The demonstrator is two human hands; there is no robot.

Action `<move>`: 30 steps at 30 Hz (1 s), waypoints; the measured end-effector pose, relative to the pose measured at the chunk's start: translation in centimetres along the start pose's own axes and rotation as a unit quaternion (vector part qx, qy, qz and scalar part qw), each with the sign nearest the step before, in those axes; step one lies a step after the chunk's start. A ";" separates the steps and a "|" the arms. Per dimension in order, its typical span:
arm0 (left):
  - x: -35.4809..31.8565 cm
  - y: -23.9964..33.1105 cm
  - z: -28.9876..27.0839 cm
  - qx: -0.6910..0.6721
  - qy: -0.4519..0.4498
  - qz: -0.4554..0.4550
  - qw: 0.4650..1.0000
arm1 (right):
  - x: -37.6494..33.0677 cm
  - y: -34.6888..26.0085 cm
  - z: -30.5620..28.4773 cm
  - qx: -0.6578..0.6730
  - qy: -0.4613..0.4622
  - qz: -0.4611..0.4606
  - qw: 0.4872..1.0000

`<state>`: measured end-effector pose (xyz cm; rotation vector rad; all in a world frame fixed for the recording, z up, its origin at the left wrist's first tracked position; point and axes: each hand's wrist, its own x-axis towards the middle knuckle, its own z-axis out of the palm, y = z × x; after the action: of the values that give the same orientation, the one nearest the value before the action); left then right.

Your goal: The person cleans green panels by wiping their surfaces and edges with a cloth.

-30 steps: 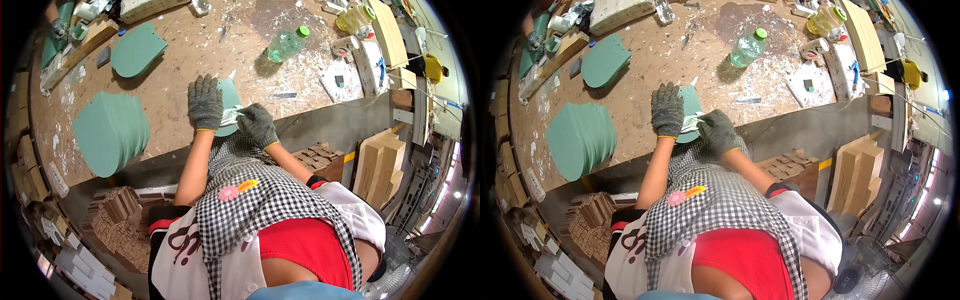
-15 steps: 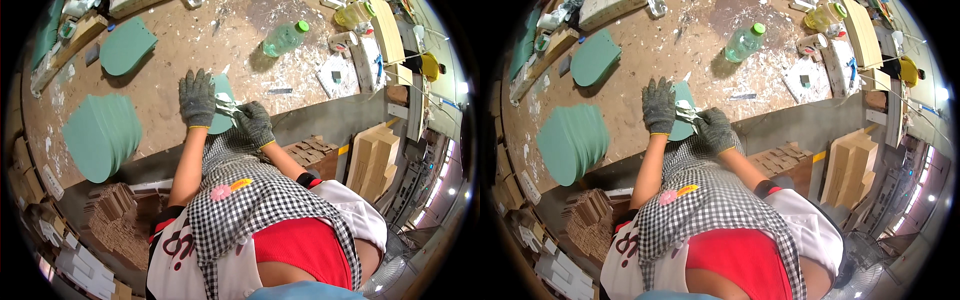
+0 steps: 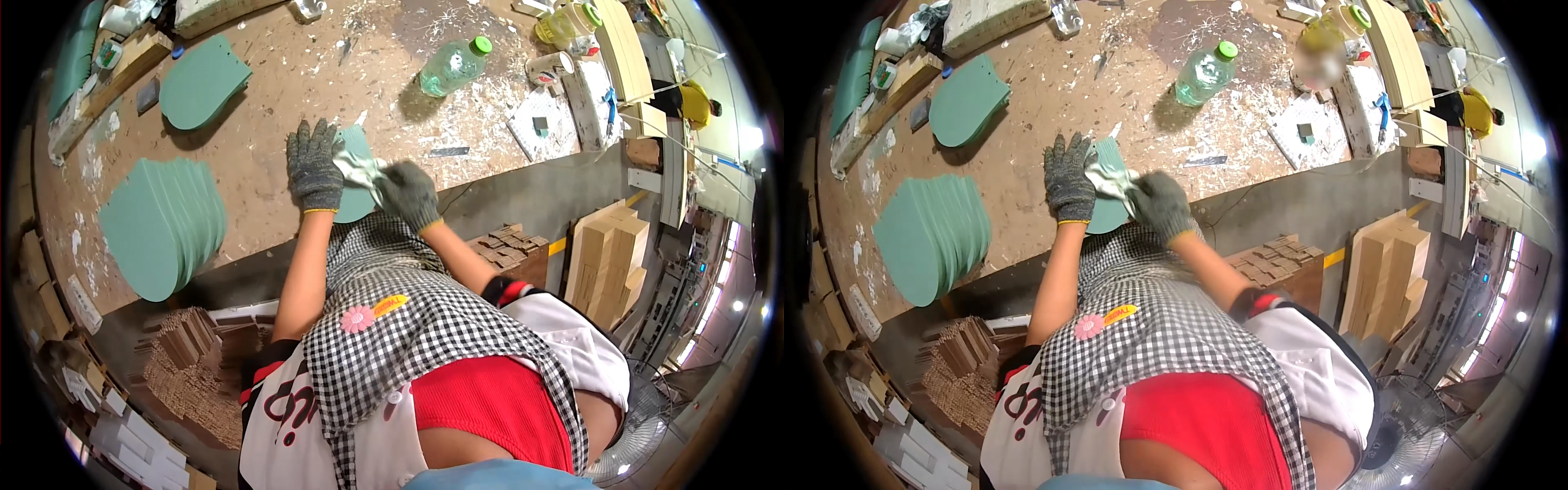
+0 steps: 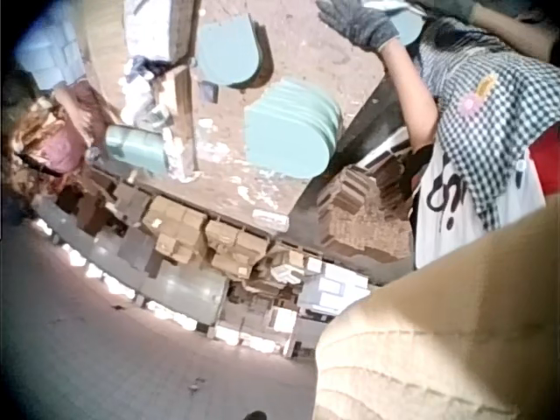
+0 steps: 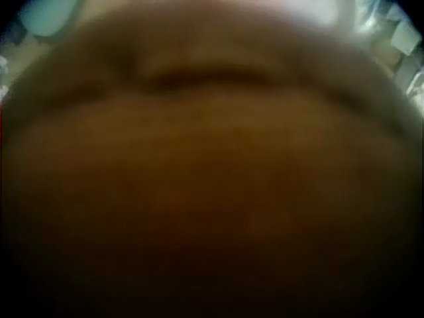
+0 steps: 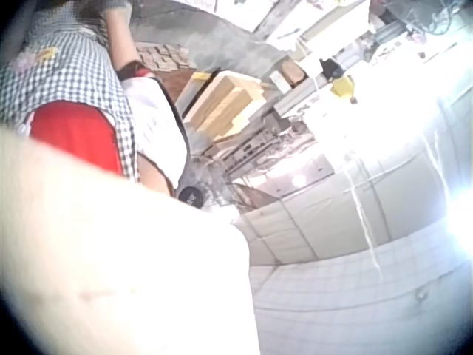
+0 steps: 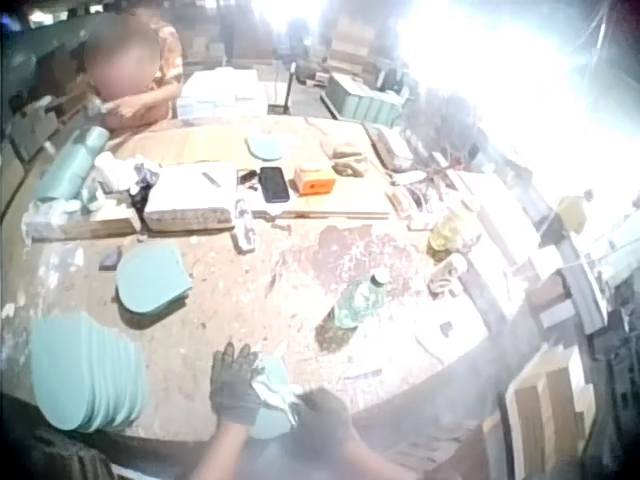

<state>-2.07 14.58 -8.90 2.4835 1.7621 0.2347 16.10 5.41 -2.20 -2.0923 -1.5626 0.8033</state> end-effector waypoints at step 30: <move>-2.2 7.2 -11.5 -0.410 0.134 0.133 0.892 | -3.4 -1.1 -8.7 0.574 0.032 0.060 0.816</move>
<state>1.92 9.96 3.39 2.0683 1.0191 1.1214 20.33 2.64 5.78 -1.2489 -0.5595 1.2644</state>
